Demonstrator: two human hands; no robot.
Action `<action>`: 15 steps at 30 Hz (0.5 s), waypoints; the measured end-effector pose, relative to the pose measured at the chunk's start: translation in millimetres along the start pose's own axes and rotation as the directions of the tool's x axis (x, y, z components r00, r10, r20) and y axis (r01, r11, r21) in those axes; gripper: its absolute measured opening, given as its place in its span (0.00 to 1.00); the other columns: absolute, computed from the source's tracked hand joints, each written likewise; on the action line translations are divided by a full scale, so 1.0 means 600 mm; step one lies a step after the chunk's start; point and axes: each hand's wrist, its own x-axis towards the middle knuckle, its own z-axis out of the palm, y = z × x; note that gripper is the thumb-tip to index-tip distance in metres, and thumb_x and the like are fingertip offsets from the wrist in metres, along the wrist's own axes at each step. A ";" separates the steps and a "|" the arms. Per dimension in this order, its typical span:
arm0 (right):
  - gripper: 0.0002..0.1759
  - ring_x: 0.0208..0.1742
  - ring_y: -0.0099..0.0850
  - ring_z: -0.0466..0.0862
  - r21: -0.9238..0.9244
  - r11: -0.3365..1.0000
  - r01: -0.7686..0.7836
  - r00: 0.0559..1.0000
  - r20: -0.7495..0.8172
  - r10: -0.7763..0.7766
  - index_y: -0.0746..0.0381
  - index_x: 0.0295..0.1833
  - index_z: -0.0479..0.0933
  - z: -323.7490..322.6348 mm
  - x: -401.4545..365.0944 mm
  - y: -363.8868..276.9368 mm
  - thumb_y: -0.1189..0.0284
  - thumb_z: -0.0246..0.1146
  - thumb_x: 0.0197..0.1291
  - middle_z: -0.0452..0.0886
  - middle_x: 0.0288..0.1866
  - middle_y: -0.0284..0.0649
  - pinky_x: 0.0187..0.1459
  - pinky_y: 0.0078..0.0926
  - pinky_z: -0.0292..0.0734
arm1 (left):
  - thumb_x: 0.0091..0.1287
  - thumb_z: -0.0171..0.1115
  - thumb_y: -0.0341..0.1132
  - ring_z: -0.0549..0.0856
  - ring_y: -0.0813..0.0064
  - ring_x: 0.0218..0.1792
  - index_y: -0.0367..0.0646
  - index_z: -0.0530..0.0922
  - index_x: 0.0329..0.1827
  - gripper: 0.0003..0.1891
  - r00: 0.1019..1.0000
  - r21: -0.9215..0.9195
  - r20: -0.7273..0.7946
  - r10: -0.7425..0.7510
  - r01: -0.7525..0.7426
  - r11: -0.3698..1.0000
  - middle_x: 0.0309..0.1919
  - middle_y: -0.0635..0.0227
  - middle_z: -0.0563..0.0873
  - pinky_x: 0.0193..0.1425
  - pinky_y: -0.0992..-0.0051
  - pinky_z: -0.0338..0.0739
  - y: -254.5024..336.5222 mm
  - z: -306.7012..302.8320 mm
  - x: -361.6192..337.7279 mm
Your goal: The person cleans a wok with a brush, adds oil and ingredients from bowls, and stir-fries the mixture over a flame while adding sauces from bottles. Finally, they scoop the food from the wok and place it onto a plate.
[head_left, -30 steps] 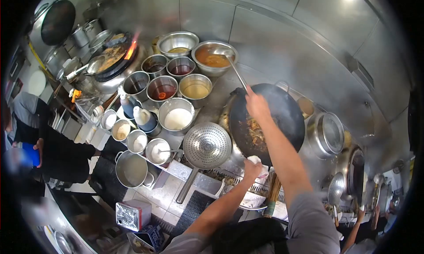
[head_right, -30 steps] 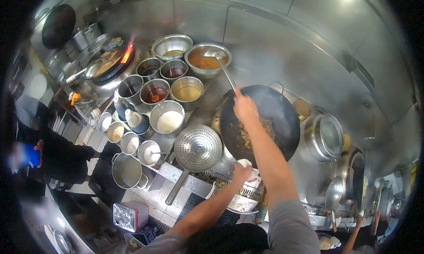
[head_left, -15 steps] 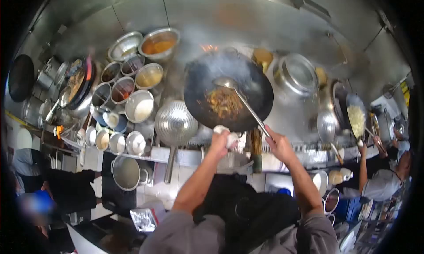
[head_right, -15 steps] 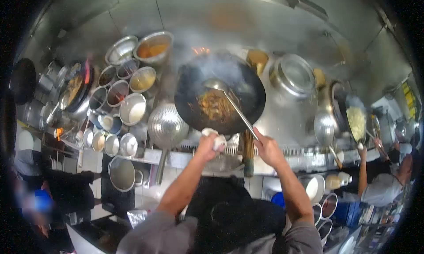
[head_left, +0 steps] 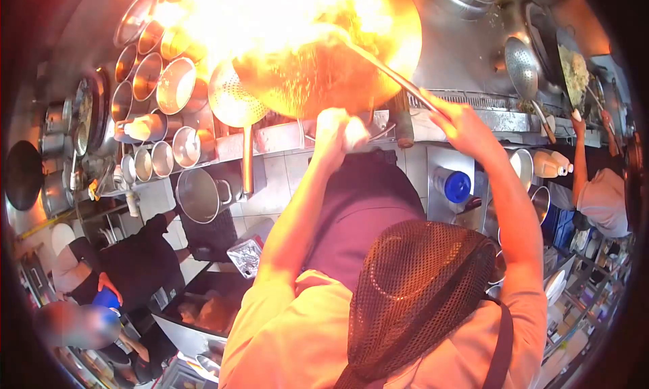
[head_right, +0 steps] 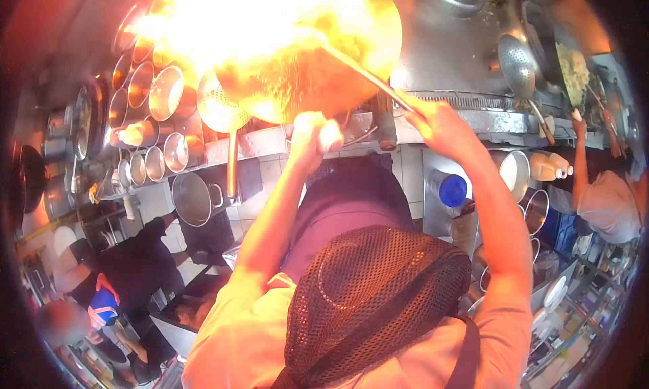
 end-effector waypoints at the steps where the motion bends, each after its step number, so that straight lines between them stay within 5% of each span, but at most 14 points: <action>1: 0.28 0.55 0.42 0.86 -0.040 0.995 -0.088 0.990 0.106 0.091 0.59 0.72 0.71 -0.036 -0.026 -0.034 0.69 0.60 0.68 0.84 0.53 0.58 0.57 0.37 0.76 | 0.69 0.59 0.31 0.79 0.68 0.21 0.46 0.69 0.31 0.09 0.997 -0.005 -0.067 -0.038 0.037 0.999 0.22 0.63 0.75 0.20 0.70 0.71 -0.004 -0.005 -0.030; 2: 0.27 0.47 0.39 0.86 0.000 1.000 0.019 0.990 0.143 -0.018 0.59 0.72 0.72 -0.062 -0.047 -0.025 0.71 0.61 0.67 0.85 0.49 0.57 0.53 0.38 0.77 | 0.68 0.60 0.31 0.79 0.68 0.21 0.46 0.69 0.31 0.09 0.988 -0.011 -0.134 -0.076 0.076 0.997 0.22 0.63 0.75 0.20 0.70 0.72 -0.003 -0.010 -0.052; 3: 0.27 0.44 0.36 0.84 0.035 0.999 0.018 0.983 0.180 -0.024 0.58 0.72 0.72 -0.095 -0.060 -0.032 0.73 0.61 0.67 0.85 0.46 0.52 0.50 0.37 0.77 | 0.68 0.59 0.31 0.80 0.67 0.22 0.45 0.70 0.31 0.08 0.975 -0.190 0.220 -0.012 0.055 0.980 0.22 0.62 0.75 0.22 0.68 0.76 0.024 0.004 -0.063; 4: 0.27 0.40 0.34 0.82 0.070 0.997 0.015 0.976 0.217 -0.030 0.58 0.72 0.72 -0.128 -0.073 -0.040 0.74 0.61 0.66 0.86 0.42 0.47 0.47 0.35 0.76 | 0.70 0.58 0.31 0.81 0.66 0.23 0.45 0.71 0.34 0.06 0.976 -0.095 -0.219 0.017 -0.039 0.995 0.23 0.62 0.77 0.25 0.67 0.80 0.074 0.092 -0.075; 5: 0.28 0.37 0.32 0.81 0.104 0.995 0.009 0.967 0.253 -0.035 0.58 0.72 0.72 -0.160 -0.086 -0.047 0.76 0.61 0.66 0.86 0.39 0.42 0.45 0.34 0.76 | 0.73 0.56 0.33 0.83 0.67 0.27 0.43 0.72 0.40 0.05 0.980 0.000 -0.201 -0.007 0.007 1.000 0.29 0.60 0.80 0.27 0.68 0.81 0.118 0.126 -0.061; 6: 0.28 0.34 0.33 0.80 -0.071 0.987 -0.141 0.929 0.336 0.157 0.57 0.73 0.71 -0.191 -0.066 -0.075 0.74 0.61 0.67 0.84 0.35 0.45 0.43 0.33 0.76 | 0.73 0.55 0.34 0.85 0.65 0.32 0.40 0.73 0.45 0.07 0.982 -0.080 -0.165 -0.087 0.075 0.994 0.35 0.58 0.82 0.29 0.68 0.82 0.134 0.104 -0.012; 8: 0.27 0.32 0.36 0.80 -0.052 0.988 0.148 0.973 0.187 -0.136 0.55 0.73 0.71 -0.148 0.003 -0.029 0.72 0.60 0.68 0.83 0.33 0.50 0.43 0.36 0.76 | 0.71 0.56 0.33 0.86 0.66 0.35 0.38 0.75 0.46 0.08 0.925 -0.100 -0.374 -0.075 0.040 0.994 0.39 0.58 0.83 0.30 0.67 0.81 0.188 0.171 0.031; 9: 0.27 0.31 0.39 0.80 -0.072 0.961 0.266 0.961 0.094 -0.259 0.54 0.73 0.71 -0.111 0.040 -0.001 0.71 0.60 0.68 0.82 0.33 0.52 0.43 0.37 0.76 | 0.71 0.56 0.34 0.86 0.66 0.36 0.37 0.75 0.47 0.09 0.941 -0.051 -0.330 -0.070 0.056 0.997 0.39 0.59 0.83 0.31 0.67 0.81 0.165 0.153 0.033; 12: 0.27 0.36 0.50 0.84 -0.060 0.983 0.175 0.975 -0.125 -0.181 0.54 0.73 0.71 0.007 0.092 0.028 0.72 0.60 0.68 0.83 0.38 0.58 0.46 0.43 0.76 | 0.71 0.57 0.35 0.86 0.67 0.37 0.39 0.74 0.54 0.12 0.972 0.006 -0.229 -0.043 0.046 0.999 0.41 0.60 0.84 0.34 0.64 0.84 0.025 0.025 0.016; 15: 0.28 0.42 0.52 0.86 -0.026 0.989 0.145 0.989 0.010 -0.145 0.53 0.73 0.71 -0.054 0.009 -0.022 0.73 0.61 0.67 0.84 0.42 0.58 0.49 0.42 0.77 | 0.69 0.59 0.28 0.87 0.62 0.45 0.39 0.71 0.61 0.18 0.927 0.109 -0.347 -0.141 0.189 0.976 0.46 0.56 0.84 0.43 0.59 0.87 0.023 -0.011 -0.060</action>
